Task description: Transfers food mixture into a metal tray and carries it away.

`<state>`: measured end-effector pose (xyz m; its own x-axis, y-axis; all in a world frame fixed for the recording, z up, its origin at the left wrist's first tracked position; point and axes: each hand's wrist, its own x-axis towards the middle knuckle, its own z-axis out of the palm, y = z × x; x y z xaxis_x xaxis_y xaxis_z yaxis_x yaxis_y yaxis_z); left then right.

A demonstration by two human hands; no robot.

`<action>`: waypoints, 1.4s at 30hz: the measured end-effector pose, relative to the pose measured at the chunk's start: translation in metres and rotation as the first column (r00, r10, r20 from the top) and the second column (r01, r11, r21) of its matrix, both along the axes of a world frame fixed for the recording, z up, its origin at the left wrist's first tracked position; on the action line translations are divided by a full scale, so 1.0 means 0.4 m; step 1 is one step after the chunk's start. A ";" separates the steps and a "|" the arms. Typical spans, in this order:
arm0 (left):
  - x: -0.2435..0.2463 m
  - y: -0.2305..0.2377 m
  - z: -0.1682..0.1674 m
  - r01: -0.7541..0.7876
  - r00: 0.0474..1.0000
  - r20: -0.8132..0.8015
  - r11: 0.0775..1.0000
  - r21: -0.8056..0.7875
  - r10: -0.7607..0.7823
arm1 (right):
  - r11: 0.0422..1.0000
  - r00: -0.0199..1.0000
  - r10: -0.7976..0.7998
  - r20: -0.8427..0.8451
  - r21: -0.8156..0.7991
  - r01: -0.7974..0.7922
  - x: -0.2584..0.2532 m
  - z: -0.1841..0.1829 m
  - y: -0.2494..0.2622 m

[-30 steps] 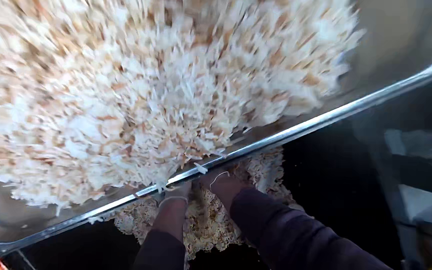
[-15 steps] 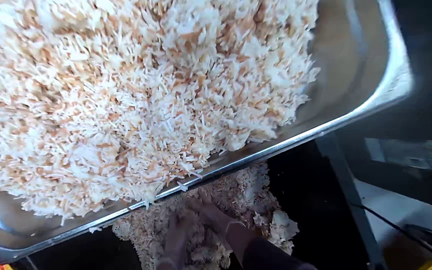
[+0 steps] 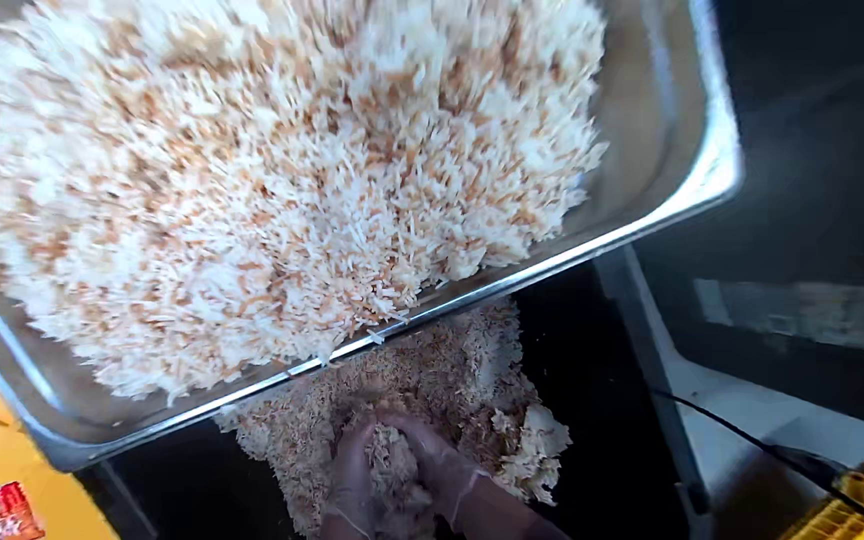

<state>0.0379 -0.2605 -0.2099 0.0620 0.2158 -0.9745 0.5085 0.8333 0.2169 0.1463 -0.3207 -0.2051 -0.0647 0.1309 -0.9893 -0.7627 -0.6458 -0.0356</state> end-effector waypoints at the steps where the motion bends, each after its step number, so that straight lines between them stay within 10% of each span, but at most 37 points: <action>1: 0.008 -0.003 0.056 -0.041 0.998 0.048 0.999 0.007 0.041 | 0.998 0.998 -0.064 0.013 0.016 0.063 -0.001 0.061 0.002; 9: 0.206 0.159 0.579 -0.443 0.855 0.381 0.877 0.187 0.351 | 0.935 0.920 -0.284 0.270 0.290 0.204 0.140 0.632 0.192; 13: 0.309 0.323 0.698 -0.428 0.868 0.436 0.804 0.412 0.239 | 0.849 0.894 -0.309 0.325 0.517 0.106 0.233 0.696 0.357; 19: 0.279 0.502 0.650 -0.255 0.953 0.294 0.719 0.646 0.074 | 0.835 0.871 -0.139 0.472 0.528 -0.153 0.356 0.703 0.434; 23: 0.111 0.415 0.647 -0.125 0.950 0.292 0.722 0.680 -0.111 | 0.864 0.747 -0.210 0.631 0.477 -0.160 0.347 0.681 0.254; 27: -0.024 0.184 0.541 -0.049 0.949 0.275 0.789 0.612 -0.154 | 0.992 0.784 -0.093 0.614 0.127 0.018 0.171 0.474 0.002; 32: -0.057 0.045 0.234 0.155 0.987 -0.056 0.987 0.042 -0.153 | 0.987 0.936 0.032 0.349 -0.159 0.025 0.014 0.078 -0.094; 38: -0.075 -0.058 -0.150 -0.088 0.994 -0.065 0.996 0.008 0.088 | 1.000 0.950 0.022 0.310 -0.012 -0.020 -0.036 -0.172 0.016; 42: -0.069 -0.085 -0.065 -0.329 0.943 -0.076 0.943 -0.045 0.325 | 0.998 0.933 0.004 0.360 0.057 -0.026 -0.138 -0.078 -0.051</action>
